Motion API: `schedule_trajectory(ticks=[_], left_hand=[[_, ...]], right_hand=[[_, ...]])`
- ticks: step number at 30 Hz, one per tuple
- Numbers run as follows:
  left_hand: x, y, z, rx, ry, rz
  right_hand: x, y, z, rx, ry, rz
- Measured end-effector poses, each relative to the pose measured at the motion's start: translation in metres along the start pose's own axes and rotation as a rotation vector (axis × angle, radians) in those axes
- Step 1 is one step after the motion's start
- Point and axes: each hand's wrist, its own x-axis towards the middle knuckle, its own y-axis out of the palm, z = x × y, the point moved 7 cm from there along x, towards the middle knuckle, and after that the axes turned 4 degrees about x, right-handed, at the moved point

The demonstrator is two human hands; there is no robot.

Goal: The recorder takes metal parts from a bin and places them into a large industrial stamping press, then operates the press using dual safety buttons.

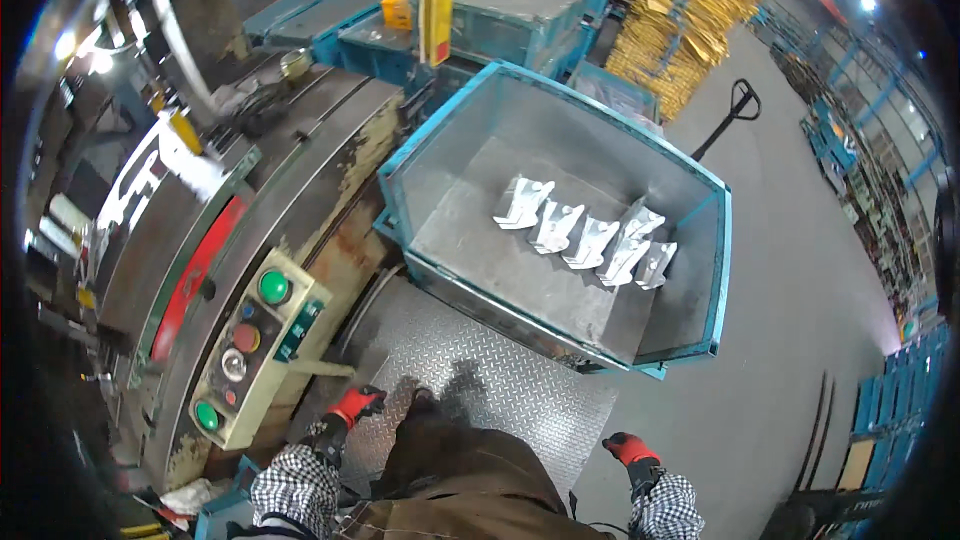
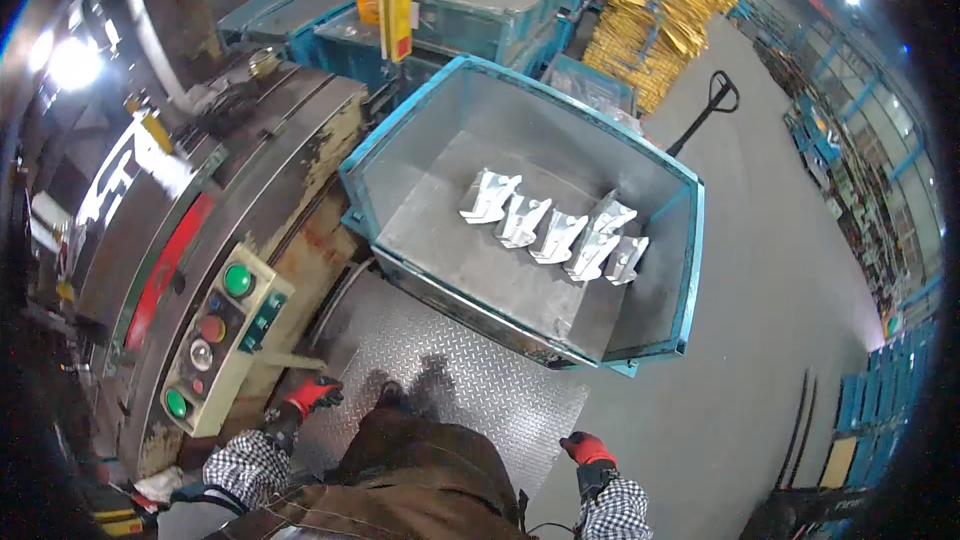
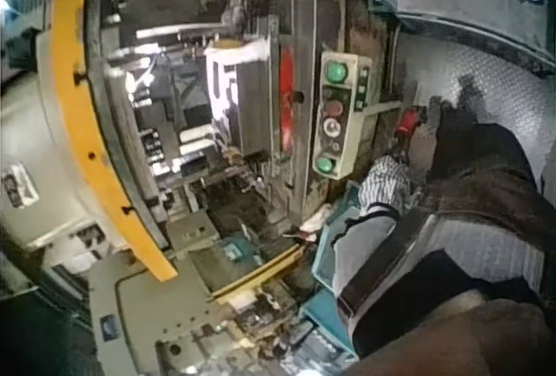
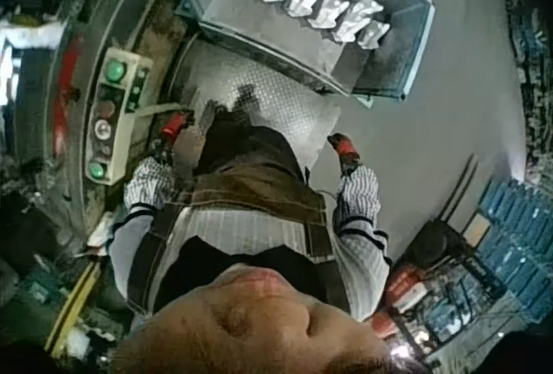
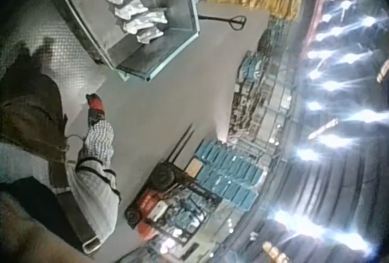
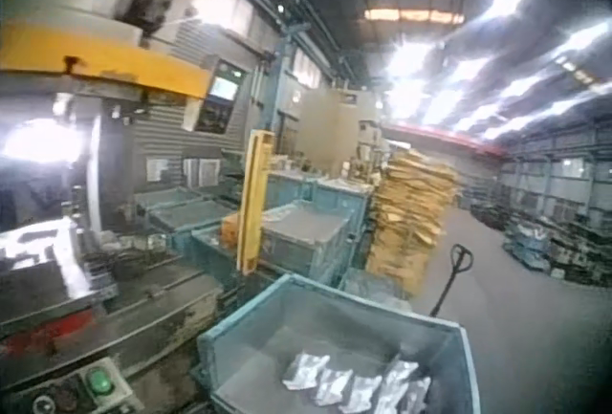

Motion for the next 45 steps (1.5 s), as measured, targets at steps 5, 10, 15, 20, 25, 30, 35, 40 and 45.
schedule_trajectory(ticks=[5,10,15,20,25,30,35,40,45], left_hand=[[0.168,0.017,-0.169,0.469,0.011,-0.058],[0.357,0.070,-0.327,0.667,0.129,-0.081],[0.587,0.129,-0.428,0.738,0.132,-0.066],[0.850,0.202,-0.497,0.715,0.255,-0.058],[1.037,0.206,-0.515,0.669,0.428,-0.185],[1.085,0.244,-0.500,0.288,0.398,0.041],[1.068,0.257,-0.500,0.158,0.370,0.131],[1.062,0.229,-0.476,0.109,0.477,0.104],[1.040,0.214,-0.421,0.004,0.269,0.104]], right_hand=[[0.046,-0.058,0.033,0.260,-0.038,-0.090],[0.138,-0.075,0.039,0.548,0.076,-0.055],[0.242,-0.099,0.093,0.380,0.199,0.074],[0.391,-0.140,0.174,0.545,0.071,-0.050],[0.546,-0.139,0.252,0.773,0.006,0.046],[0.603,-0.094,0.252,1.021,0.047,-0.036],[0.636,-0.051,0.259,1.167,0.073,-0.085],[0.637,-0.033,0.291,1.159,0.054,-0.026],[0.657,-0.049,0.297,1.278,0.021,-0.061]])
